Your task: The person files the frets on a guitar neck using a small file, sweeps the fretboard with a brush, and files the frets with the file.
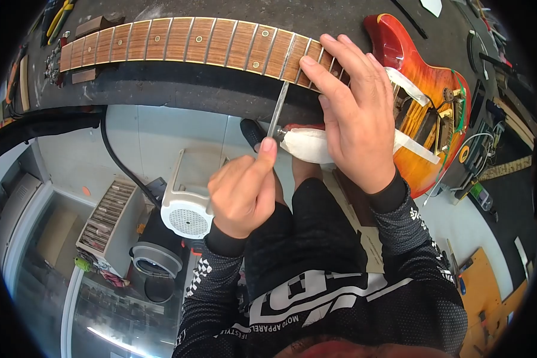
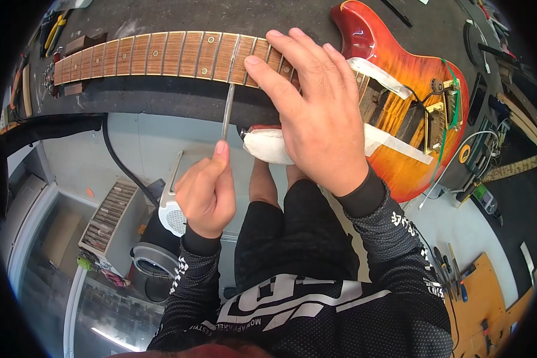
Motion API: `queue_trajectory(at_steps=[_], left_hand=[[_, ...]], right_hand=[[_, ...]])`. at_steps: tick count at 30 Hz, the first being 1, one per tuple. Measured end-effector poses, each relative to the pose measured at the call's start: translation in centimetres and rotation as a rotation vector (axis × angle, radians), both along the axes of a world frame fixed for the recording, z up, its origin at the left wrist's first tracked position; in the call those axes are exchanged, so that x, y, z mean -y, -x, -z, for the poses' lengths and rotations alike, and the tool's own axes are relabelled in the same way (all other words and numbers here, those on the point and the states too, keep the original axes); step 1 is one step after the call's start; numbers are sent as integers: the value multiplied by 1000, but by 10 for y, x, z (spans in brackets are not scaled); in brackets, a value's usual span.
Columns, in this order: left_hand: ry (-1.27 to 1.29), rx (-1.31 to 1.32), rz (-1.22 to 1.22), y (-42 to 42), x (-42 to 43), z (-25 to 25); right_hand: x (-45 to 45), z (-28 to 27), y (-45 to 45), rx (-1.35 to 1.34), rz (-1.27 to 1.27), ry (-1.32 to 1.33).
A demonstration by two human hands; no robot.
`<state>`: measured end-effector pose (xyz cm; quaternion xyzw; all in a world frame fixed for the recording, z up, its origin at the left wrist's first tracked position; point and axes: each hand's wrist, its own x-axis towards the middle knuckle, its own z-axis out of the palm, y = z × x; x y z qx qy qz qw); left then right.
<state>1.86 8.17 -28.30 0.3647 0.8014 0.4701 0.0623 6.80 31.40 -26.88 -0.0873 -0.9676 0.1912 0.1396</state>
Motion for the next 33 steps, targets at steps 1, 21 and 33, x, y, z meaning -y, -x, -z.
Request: queue_trajectory(at_steps=[1,21,33], left_hand=[[-14,-4,-5,1,-3,3],[47,89,-117,-24,19,-16],[-733,1053,-356,14,-15,-29]], right_hand=[[0,-1,0,-2,1,-1],[11,-25,10,129,60,93],[-4,-32,13,140,37,31]])
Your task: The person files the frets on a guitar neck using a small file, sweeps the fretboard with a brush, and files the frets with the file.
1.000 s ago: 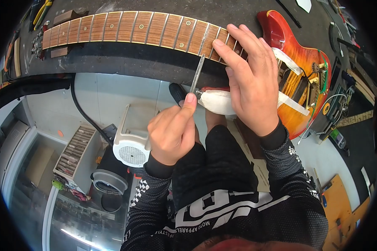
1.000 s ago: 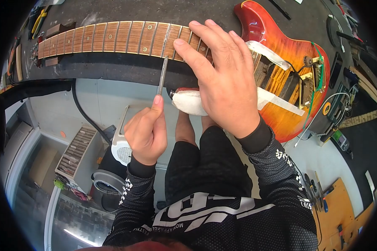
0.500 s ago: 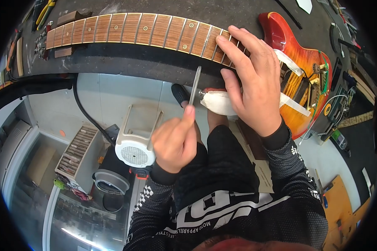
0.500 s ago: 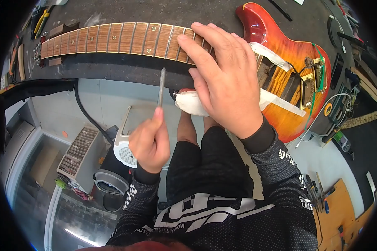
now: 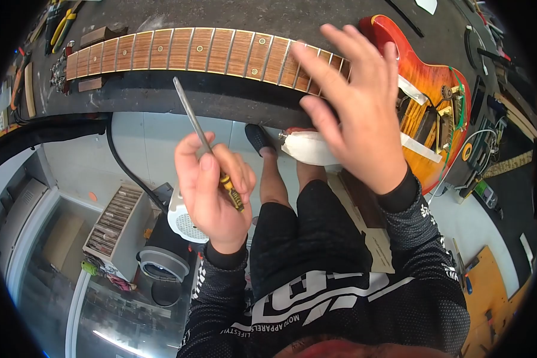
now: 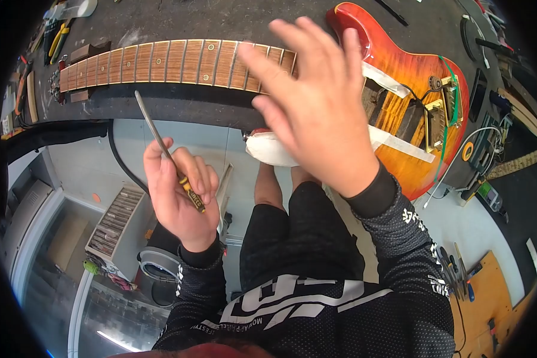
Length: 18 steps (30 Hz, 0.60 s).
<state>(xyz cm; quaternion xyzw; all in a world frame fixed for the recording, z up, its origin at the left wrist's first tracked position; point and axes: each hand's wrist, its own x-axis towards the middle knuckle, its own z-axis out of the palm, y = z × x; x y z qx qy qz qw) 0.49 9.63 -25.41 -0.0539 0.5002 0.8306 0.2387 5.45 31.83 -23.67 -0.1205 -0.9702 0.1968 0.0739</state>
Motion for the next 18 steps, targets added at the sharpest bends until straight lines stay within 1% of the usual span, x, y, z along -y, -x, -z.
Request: queue_trajectory(at_steps=[1,2,4,7,8,10,12,15,18], left_hand=[[-95,75,-1,3,-4,-1],[-24,-10,47,5,-5,2],[118,-180,144,8,-7,7],[578,-744,300,13,-9,17],[670,-739,260,12,-16,11],[729,-867,249,10,-20,19],[752,-917,238,6,-23,23],[786,-926,262,2,-21,25],[763,-877,299,-3,-16,22]], right_hand=[[-3,2,-1,-1,46,-28],[-5,1,-3,-30,76,-44],[-8,3,-13,-37,48,4],[0,1,-19,-16,10,46],[2,2,-21,-8,1,53],[4,6,-23,-8,-1,48],[4,11,-24,-44,-3,62],[3,18,-25,-86,-5,50],[3,19,-25,-99,-4,42]])
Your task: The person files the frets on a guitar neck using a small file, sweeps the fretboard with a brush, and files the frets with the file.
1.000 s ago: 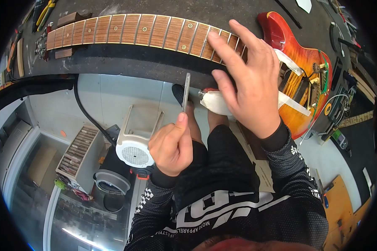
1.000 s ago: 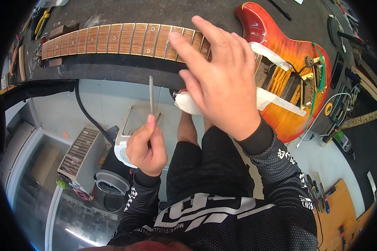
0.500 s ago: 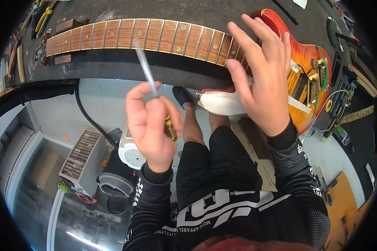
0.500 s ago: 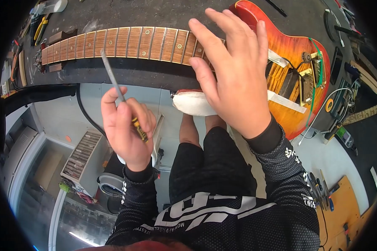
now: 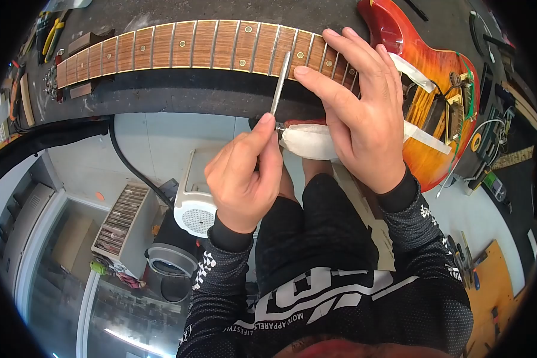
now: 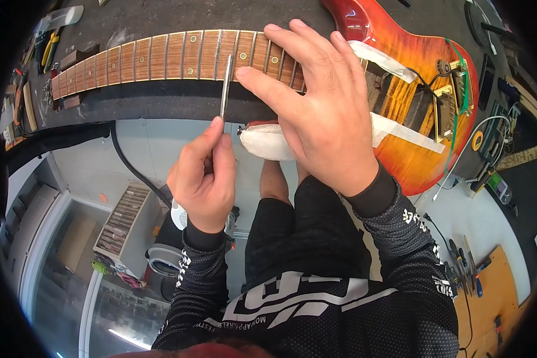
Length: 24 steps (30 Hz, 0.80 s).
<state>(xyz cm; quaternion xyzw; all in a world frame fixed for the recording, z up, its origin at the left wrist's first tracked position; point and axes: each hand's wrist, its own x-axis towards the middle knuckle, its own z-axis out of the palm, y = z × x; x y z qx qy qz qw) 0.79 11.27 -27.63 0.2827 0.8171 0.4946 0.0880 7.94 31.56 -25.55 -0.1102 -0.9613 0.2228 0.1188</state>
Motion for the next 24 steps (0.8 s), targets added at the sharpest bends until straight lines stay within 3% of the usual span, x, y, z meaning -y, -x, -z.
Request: queue_trajectory(at_steps=[6,10,13,18,21,22,24], left_hand=[[-4,-5,67,3,5,-2],[-148,147,28,27,-36,-2],[20,61,68,7,-4,-7],[-16,97,57,12,-11,-4],[-167,79,30,26,-36,5],[18,125,41,19,-23,-8],[-37,60,36,-1,2,-1]], right_hand=[[1,1,0,4,11,-19],[2,2,1,2,14,-33],[2,1,2,1,18,-34],[1,4,1,-3,14,-43],[3,4,1,-2,16,-44],[2,3,2,-4,18,-45],[2,4,2,-6,13,-42]])
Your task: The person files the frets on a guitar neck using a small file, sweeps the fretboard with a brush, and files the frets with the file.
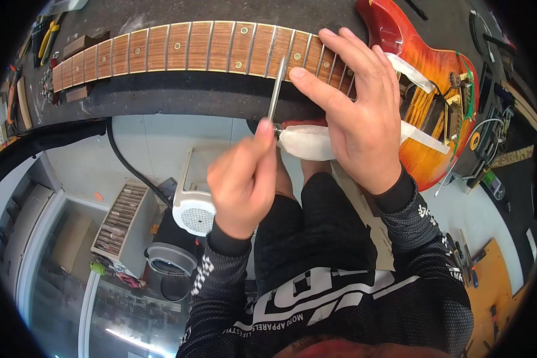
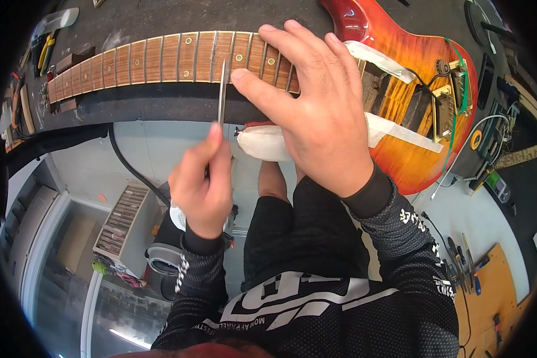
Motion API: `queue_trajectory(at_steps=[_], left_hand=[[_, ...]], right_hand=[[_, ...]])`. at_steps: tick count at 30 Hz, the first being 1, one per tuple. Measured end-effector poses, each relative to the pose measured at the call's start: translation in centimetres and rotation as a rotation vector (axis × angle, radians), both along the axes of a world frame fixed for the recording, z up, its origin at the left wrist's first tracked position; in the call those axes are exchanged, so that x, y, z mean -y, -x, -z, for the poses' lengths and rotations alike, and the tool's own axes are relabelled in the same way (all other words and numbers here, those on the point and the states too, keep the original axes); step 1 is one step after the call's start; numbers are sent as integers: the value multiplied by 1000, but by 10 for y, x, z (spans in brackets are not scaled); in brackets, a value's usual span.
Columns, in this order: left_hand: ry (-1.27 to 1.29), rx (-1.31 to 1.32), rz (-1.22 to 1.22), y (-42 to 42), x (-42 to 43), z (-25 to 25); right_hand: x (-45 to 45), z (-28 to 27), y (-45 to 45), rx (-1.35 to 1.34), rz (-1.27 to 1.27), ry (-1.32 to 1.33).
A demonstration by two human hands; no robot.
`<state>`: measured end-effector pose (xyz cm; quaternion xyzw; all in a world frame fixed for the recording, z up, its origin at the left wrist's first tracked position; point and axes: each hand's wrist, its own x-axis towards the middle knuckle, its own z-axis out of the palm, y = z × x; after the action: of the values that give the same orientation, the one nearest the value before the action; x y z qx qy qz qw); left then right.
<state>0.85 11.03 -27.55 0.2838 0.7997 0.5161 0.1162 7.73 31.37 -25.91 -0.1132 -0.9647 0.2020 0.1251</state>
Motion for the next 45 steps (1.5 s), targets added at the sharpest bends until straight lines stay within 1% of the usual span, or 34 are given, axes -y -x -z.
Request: queue_trajectory(at_steps=[1,3,5,6,10,13,16,18,21,24,30,33,36,39,43,45], left_hand=[[-30,-29,-3,-2,2,1],[4,4,11,-1,1,1],[50,56,32,20,-25,-4],[-137,21,5,26,-39,8],[-19,-47,36,6,-3,0],[-32,-26,33,2,0,1],[-116,1,19,20,-31,11],[-105,-40,19,15,-21,13],[56,-97,67,-8,21,5],[16,-96,42,-12,30,5],[31,-78,86,-4,25,10],[-55,-96,47,4,4,12],[-155,-23,27,25,-32,14],[-7,-43,61,11,-6,10],[29,-74,69,3,8,4],[-38,-38,60,19,-16,10]], right_hand=[[-1,0,-1,2,-2,-1],[-1,1,-1,1,0,-9],[1,2,-1,-1,4,-11],[1,1,-1,3,8,-10],[0,2,-1,0,-4,-16],[0,1,0,6,-4,-20],[0,2,-1,4,-3,-45],[1,2,0,3,-10,-40],[0,2,-1,-2,-8,-39],[1,3,0,-7,-10,-41],[1,3,-1,-2,-11,-44],[-1,4,-1,-10,-14,-48],[2,3,-1,-5,-10,-47],[1,0,0,4,-11,-45],[0,2,0,7,-12,-45],[0,3,1,0,-8,-48]])
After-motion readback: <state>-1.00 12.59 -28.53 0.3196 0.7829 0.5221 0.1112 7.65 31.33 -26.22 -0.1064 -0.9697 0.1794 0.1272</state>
